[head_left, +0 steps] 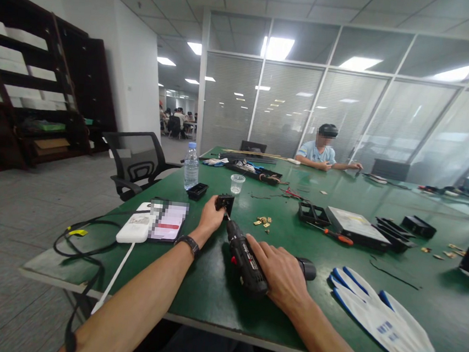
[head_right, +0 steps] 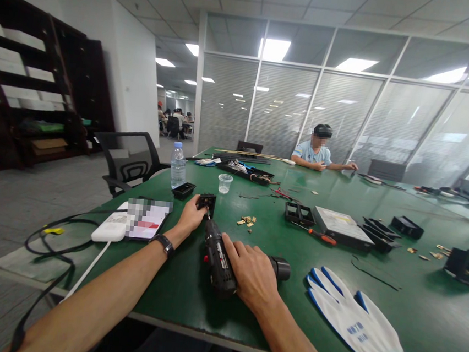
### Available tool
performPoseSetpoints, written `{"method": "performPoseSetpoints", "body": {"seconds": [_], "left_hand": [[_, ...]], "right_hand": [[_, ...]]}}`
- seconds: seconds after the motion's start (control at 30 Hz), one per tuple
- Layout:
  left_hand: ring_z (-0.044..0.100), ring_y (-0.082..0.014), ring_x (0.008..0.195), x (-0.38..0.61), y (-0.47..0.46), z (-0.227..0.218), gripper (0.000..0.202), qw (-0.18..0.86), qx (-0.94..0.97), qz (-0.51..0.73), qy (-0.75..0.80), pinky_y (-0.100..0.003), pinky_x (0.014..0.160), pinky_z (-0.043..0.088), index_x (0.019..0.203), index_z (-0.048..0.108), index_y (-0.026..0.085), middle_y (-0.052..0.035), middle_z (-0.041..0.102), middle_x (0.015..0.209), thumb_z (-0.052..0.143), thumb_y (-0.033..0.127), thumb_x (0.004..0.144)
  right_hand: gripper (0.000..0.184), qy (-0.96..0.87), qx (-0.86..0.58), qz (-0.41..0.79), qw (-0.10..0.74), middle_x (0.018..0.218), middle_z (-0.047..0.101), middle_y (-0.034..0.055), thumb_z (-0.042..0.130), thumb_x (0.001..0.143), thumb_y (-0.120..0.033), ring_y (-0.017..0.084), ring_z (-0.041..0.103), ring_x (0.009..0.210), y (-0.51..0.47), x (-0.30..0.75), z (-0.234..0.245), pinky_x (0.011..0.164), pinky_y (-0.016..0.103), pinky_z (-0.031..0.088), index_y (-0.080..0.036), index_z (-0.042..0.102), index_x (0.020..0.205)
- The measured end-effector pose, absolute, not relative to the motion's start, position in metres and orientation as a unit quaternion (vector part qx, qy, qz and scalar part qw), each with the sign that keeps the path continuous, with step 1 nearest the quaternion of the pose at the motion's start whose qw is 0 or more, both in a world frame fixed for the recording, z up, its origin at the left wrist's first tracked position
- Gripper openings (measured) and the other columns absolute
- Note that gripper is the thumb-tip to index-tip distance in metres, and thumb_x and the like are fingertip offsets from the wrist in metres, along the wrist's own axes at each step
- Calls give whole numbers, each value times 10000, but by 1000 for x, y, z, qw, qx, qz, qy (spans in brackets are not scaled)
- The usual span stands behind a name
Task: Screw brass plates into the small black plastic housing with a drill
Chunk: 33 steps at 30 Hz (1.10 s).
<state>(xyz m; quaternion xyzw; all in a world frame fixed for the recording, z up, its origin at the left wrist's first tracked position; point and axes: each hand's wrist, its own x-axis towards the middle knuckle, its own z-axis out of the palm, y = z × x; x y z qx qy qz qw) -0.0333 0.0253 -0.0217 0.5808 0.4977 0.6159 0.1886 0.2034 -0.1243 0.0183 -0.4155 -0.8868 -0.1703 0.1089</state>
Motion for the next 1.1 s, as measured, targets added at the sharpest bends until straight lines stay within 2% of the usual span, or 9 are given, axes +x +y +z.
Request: {"method": "performPoseSetpoints", "body": {"seconds": [0.63,1.1], "left_hand": [[662,-214,979,-32,23,-20,324,187,575,619,501,-340,904,499,1068,620,168,-95,703,1065,593,68,761],[648,-218,989,-31,23,-19,321,181,578,613,507,-344,909,483,1064,615,175,-92,692,1081,568,68,765]], "right_hand": [[718,-889,-414,-159,111,1146,608,75,512,858,-176,222,582,962,-124,203,18,823,357,370,-195,226,1516],[674,-885,-417,-171,116,1120,610,53,510,885,-216,221,585,905,-124,203,18,779,361,380,-207,250,1507]]}}
